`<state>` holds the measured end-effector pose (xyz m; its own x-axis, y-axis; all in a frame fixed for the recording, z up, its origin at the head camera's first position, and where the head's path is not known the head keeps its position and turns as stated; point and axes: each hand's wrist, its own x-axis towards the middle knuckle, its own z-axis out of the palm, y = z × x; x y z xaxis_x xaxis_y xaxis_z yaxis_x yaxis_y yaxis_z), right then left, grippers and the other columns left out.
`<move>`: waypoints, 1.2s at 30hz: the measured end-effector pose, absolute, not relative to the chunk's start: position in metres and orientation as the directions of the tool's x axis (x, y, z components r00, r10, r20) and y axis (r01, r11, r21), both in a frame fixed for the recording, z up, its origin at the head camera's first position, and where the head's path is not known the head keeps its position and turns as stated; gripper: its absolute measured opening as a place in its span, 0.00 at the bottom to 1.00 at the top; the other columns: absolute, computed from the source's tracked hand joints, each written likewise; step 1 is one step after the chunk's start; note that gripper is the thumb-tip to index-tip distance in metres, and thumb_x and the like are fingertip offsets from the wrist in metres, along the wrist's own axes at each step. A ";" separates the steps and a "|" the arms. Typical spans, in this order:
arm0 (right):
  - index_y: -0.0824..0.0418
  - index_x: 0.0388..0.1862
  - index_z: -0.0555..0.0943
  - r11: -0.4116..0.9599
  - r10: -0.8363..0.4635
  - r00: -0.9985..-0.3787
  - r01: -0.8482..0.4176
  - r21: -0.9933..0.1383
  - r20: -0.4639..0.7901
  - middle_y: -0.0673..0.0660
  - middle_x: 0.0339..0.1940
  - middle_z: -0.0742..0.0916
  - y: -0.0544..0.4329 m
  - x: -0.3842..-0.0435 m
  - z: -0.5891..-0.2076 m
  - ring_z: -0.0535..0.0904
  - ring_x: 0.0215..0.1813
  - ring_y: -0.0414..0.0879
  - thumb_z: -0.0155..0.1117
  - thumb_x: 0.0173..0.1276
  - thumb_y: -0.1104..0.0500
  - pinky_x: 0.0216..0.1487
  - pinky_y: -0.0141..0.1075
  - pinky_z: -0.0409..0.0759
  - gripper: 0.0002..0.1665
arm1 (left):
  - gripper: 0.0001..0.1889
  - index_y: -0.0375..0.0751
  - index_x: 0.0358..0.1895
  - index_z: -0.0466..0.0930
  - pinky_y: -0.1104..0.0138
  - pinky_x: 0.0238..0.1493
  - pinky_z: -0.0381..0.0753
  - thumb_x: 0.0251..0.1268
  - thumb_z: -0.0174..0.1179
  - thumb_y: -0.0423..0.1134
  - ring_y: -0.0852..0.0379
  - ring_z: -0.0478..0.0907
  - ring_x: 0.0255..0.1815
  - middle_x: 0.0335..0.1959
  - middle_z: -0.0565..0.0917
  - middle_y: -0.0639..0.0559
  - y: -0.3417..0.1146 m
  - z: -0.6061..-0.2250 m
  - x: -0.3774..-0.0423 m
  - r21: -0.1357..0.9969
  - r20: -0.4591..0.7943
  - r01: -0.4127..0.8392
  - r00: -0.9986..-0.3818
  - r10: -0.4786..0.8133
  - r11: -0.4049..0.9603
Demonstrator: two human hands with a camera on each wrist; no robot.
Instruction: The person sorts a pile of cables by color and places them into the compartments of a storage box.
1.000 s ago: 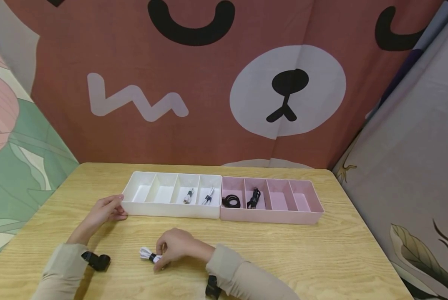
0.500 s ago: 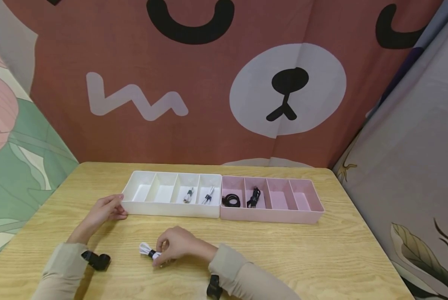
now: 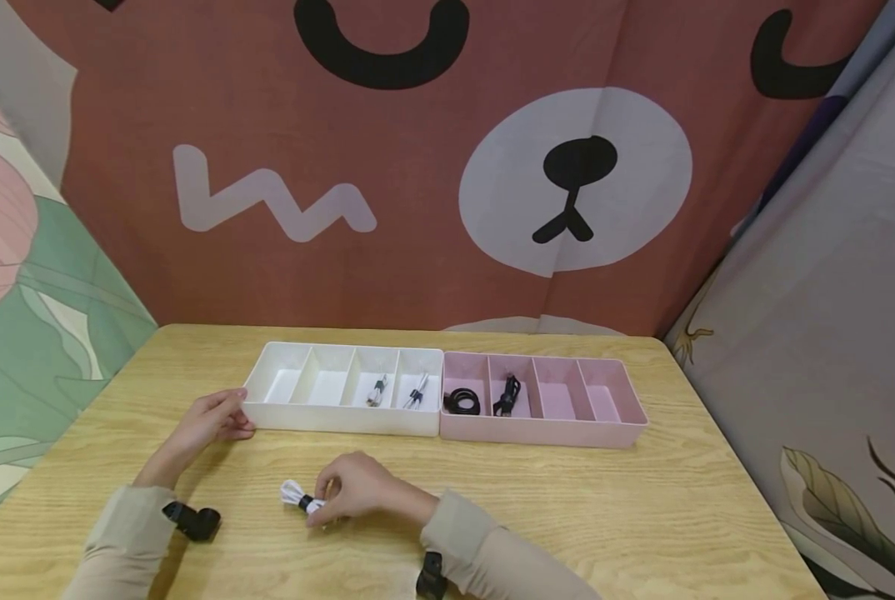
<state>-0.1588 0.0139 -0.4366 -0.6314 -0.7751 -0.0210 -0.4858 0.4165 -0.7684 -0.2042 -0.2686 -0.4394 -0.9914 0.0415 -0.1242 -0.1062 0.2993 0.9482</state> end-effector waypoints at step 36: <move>0.61 0.28 0.83 0.341 -0.663 -0.741 -0.424 -0.839 0.105 0.44 0.20 0.79 0.020 -0.166 -0.422 0.72 0.23 0.31 0.76 0.46 0.59 0.26 0.23 0.75 0.12 | 0.31 0.20 0.60 0.58 0.63 0.39 0.82 0.72 0.40 0.50 0.56 0.78 0.31 0.27 0.73 0.45 -0.267 -0.437 -0.203 0.940 -0.133 -0.117 -0.991 0.026 0.320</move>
<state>-0.1659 0.0201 -0.4221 -0.7414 -0.6628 0.1050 -0.4236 0.3409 -0.8393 -0.2032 -0.2672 -0.4369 -0.9908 0.0264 -0.1326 -0.1174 0.3195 0.9403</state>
